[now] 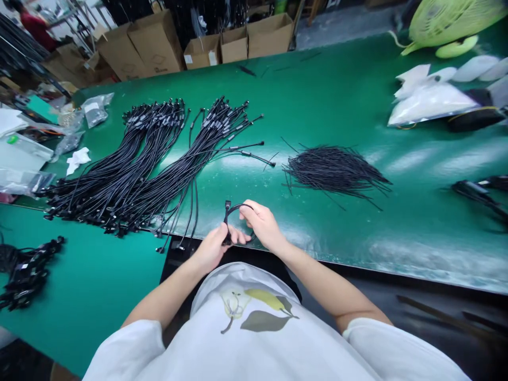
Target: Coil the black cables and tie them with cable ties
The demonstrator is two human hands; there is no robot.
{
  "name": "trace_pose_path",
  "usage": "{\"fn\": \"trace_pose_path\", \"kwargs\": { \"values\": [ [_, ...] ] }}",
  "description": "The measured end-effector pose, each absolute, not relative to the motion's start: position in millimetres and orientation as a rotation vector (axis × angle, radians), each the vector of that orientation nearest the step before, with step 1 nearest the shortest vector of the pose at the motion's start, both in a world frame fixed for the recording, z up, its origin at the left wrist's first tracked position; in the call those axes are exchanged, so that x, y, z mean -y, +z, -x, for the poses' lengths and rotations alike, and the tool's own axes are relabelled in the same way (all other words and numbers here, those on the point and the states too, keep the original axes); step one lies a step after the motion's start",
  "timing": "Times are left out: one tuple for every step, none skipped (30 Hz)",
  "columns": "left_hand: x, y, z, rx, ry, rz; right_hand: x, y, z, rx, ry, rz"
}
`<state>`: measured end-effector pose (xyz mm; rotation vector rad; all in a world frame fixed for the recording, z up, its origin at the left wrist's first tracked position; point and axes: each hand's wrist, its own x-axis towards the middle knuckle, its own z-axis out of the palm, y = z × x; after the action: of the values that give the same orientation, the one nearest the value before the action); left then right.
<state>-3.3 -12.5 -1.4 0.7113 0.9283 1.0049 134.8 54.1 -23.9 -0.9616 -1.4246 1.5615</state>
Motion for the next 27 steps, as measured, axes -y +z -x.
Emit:
{"fn": "trace_pose_path", "kwargs": {
  "values": [
    [15, -5, -2, -0.946, 0.996, -0.68, -51, -25, -134, 1.301, 1.666, 0.949],
    [17, -9, -7, -0.965, 1.007, -0.648, -48, -26, -134, 1.186, 1.768, 0.92],
    [20, -12, -9, -0.985, 1.027, -0.619, -46, -26, -133, 1.083, 1.851, 0.886],
    [22, -15, -10, -1.006, 1.04, -0.6, -42, -25, -133, 1.003, 1.903, 0.856],
    [24, -17, -9, -1.032, 1.033, -0.604, -39, -24, -132, 0.956, 1.925, 0.831],
    [26, -19, -7, -1.057, 1.003, -0.632, -35, -24, -131, 0.939, 1.936, 0.81],
    [27, -21, -4, -1.076, 0.953, -0.681, -31, -23, -130, 0.945, 1.956, 0.793],
    [29, -22, -1, -1.088, 0.889, -0.751, -27, -23, -128, 0.97, 1.989, 0.78],
    [30, -24, 2, -1.1, 0.826, -0.829, -23, -23, -126, 1.013, 2.025, 0.772],
    [32, -26, 5, -1.114, 0.767, -0.902, -19, -23, -125, 1.067, 2.044, 0.774],
    [34, -29, 6, -1.132, 0.718, -0.954, -15, -23, -123, 1.126, 2.033, 0.784],
    [36, -32, 6, -1.157, 0.68, -0.976, -12, -23, -121, 1.177, 1.999, 0.793],
    [38, -35, 5, -1.185, 0.65, -0.971, -10, -24, -119, 1.204, 1.958, 0.792],
    [39, -38, 3, -1.205, 0.644, -0.941, -9, -24, -117, 1.2, 1.926, 0.777],
    [41, -40, 1, -1.209, 0.668, -0.891, -8, -24, -116, 1.166, 1.915, 0.751],
    [42, -41, -2, -1.19, 0.711, -0.832, -9, -24, -116, 1.114, 1.923, 0.721],
    [43, -42, -4, -1.148, 0.753, -0.779, -11, -24, -116, 1.069, 1.943, 0.693],
    [43, -42, -5, -1.087, 0.776, -0.734, -13, -23, -118, 1.055, 1.968, 0.673],
    [44, -40, -5, -1.018, 0.776, -0.701, -17, -21, -120, 1.075, 1.993, 0.665],
    [44, -37, -5, -0.954, 0.759, -0.679, -21, -19, -123, 1.119, 2.022, 0.664],
    [43, -34, -4, -0.898, 0.732, -0.665, -25, -17, -126, 1.172, 2.055, 0.664],
    [42, -30, -3, -0.856, 0.71, -0.649, -29, -15, -129, 1.214, 2.078, 0.662],
    [42, -26, -2, -0.825, 0.707, -0.623, -34, -13, -131, 1.231, 2.086, 0.659],
    [40, -22, -1, -0.805, 0.723, -0.584, -37, -12, -132, 1.224, 2.077, 0.657],
    [39, -18, -2, -0.791, 0.744, -0.536, -40, -11, -133, 1.204, 2.057, 0.657],
    [38, -15, -3, -0.782, 0.761, -0.483, -43, -11, -133, 1.181, 2.035, 0.662],
    [37, -13, -4, -0.777, 0.774, -0.433, -45, -11, -133, 1.16, 2.014, 0.676]
  ]
}}
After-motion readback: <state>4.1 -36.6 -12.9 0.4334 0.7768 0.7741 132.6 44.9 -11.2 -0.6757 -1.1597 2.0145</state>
